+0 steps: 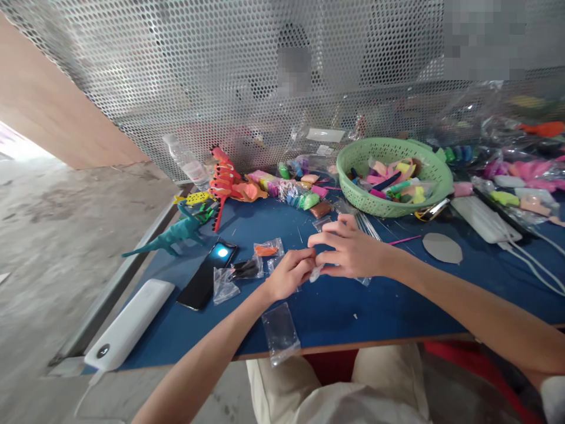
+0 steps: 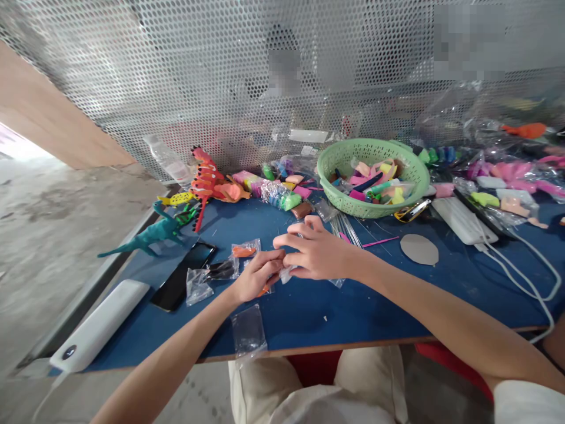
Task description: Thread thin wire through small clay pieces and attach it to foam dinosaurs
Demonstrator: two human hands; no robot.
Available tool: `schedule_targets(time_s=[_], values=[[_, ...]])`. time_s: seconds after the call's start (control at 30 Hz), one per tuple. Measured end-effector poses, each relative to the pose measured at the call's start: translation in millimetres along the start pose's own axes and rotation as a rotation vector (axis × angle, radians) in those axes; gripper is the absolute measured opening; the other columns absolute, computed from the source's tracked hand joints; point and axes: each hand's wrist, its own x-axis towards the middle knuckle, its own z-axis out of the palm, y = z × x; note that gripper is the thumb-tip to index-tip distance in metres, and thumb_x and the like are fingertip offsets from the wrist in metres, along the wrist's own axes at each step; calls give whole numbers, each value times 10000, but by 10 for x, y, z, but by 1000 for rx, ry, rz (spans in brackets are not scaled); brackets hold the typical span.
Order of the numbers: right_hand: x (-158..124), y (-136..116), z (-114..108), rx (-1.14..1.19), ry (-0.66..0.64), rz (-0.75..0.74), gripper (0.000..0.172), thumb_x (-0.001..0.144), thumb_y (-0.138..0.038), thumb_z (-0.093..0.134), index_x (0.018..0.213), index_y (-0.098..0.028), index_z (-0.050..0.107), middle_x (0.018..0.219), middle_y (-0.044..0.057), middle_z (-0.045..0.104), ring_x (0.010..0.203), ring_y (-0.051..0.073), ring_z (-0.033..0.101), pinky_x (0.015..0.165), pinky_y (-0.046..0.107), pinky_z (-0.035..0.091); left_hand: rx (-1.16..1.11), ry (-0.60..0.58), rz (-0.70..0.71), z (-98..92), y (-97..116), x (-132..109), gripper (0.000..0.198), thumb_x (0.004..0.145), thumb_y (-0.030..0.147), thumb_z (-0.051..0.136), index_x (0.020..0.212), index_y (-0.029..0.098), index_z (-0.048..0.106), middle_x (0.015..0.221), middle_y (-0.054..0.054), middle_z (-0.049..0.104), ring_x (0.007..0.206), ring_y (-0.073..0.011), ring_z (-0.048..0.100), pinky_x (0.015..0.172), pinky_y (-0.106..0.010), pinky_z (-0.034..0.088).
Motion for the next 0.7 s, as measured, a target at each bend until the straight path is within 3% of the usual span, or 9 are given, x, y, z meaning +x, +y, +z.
schedule_targets(time_s=[0.17,0.3,0.43,0.53,0.7], values=[[61,2,-1,15,-108,4,135,921,-406,685,942,-286,743,1352,28,581,1175,279,417,943,474,248,-166,23,-36,15,-59,42,296,921,351,481,675,200,414,588,39,362,470,-83,317,445,-235,259],[34,71,-64,78,-44,6,169,960,-417,637,942,-290,746,1302,26,610,1147,256,443,954,465,248,-246,19,-79,5,-35,45,304,917,372,502,692,198,396,620,48,317,469,-70,290,437,-231,227],[-1,135,-95,83,-25,8,175,948,-425,652,933,-284,754,1327,22,599,1164,267,437,961,471,229,-205,-19,-55,-2,-15,29,294,924,353,483,696,191,393,612,51,339,472,-66,304,445,-230,226],[7,103,-47,132,-107,-6,170,948,-411,648,930,-295,770,1385,24,560,1195,287,407,956,477,210,-106,-42,-58,27,-37,30,261,912,303,467,685,183,419,587,50,382,482,-70,340,458,-218,269],[38,-40,77,156,-244,7,195,913,-451,675,977,-296,774,1436,51,518,1208,320,381,955,486,220,-4,14,-54,73,-78,44,284,915,298,452,656,185,424,520,52,420,448,-75,386,458,-211,309]])
